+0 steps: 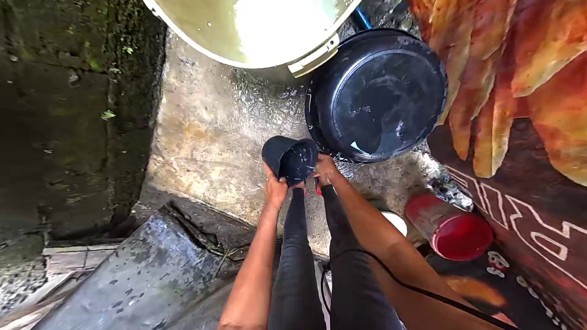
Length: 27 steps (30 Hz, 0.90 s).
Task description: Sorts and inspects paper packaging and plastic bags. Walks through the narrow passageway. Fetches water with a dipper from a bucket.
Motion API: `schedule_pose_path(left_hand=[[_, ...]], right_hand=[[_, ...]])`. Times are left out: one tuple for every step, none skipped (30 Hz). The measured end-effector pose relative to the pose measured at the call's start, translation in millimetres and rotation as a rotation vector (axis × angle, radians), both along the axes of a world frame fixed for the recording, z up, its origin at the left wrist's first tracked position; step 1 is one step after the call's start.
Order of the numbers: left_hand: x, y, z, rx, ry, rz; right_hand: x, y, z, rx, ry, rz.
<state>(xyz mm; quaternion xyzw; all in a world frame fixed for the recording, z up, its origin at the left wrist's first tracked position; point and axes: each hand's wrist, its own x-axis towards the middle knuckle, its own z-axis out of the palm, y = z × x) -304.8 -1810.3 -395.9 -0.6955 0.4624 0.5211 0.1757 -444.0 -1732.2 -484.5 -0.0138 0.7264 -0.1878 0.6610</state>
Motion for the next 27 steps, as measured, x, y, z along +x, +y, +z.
schedule_pose_path(left_hand=[[-3, 0, -1, 0.008, -0.025, -0.034], [-6, 0, -1, 0.014, -0.049, -0.07], [-7, -1, -2, 0.019, -0.065, -0.103], [-9, -1, -1, 0.022, -0.077, -0.135], [-9, -1, -1, 0.024, -0.089, -0.167], [-10, -2, -1, 0.023, -0.103, -0.194], [-10, -2, -1, 0.022, -0.118, -0.216], [-10, -2, -2, 0.021, -0.134, -0.236], [-10, -2, -2, 0.021, -0.149, -0.258], [-11, -3, -1, 0.028, -0.163, -0.284], [-10, -4, 1, 0.031, -0.176, -0.308], [-10, -5, 2, 0.028, -0.187, -0.332], [-9, -6, 4, 0.022, -0.196, -0.356], [-7, -7, 5, 0.01, -0.203, -0.378], [-5, -7, 5, -0.006, -0.202, -0.397], [-2, -6, 6, -0.021, -0.2, -0.408], [0, -6, 6, -0.033, -0.205, -0.417], [2, -6, 6, -0.043, -0.213, -0.426], [4, -6, 7, -0.056, -0.22, -0.435], [7, -5, 7, -0.069, -0.229, -0.443], [8, -5, 8, -0.079, -0.241, -0.453], [10, -5, 8, -0.091, -0.252, -0.461], [12, -4, 9, -0.103, -0.262, -0.466], [14, -4, 10, -0.115, -0.272, -0.47], [17, -4, 10, -0.129, -0.28, -0.471], [19, -3, 12, -0.151, -0.284, -0.472], [21, -2, 13, -0.182, -0.283, -0.473]], right_hand=[[0, 2, -5, 0.003, 0.008, -0.036], [0, 3, -10, 0.011, 0.029, -0.037], [-2, 4, -14, 0.025, 0.037, -0.026], [-4, 4, -15, 0.044, 0.027, -0.006], [-6, 3, -15, 0.055, 0.02, 0.007], [-7, 2, -16, 0.067, 0.015, 0.03], [-6, 3, -20, 0.069, 0.016, 0.049], [-4, 4, -24, 0.068, 0.018, 0.061], [-2, 3, -26, 0.073, 0.02, 0.083], [-1, 1, -25, 0.08, 0.019, 0.108], [1, -2, -23, 0.083, 0.022, 0.139], [3, -5, -20, 0.081, 0.029, 0.164], [6, -8, -16, 0.09, 0.024, 0.176], [7, -12, -11, 0.103, 0.012, 0.196], [8, -16, -5, 0.112, -0.002, 0.218], [9, -19, -1, 0.11, -0.015, 0.248], [11, -22, 4, 0.105, -0.019, 0.265], [14, -24, 7, 0.094, -0.014, 0.277], [17, -26, 9, 0.087, -0.006, 0.286], [20, -28, 12, 0.082, -0.006, 0.292], [22, -31, 14, 0.074, -0.01, 0.304], [25, -33, 14, 0.061, -0.018, 0.33], [28, -35, 13, 0.053, -0.025, 0.362], [31, -37, 11, 0.05, -0.033, 0.392], [34, -39, 10, 0.048, -0.041, 0.416], [35, -42, 11, 0.048, -0.059, 0.429], [36, -44, 11, 0.039, -0.074, 0.426]])
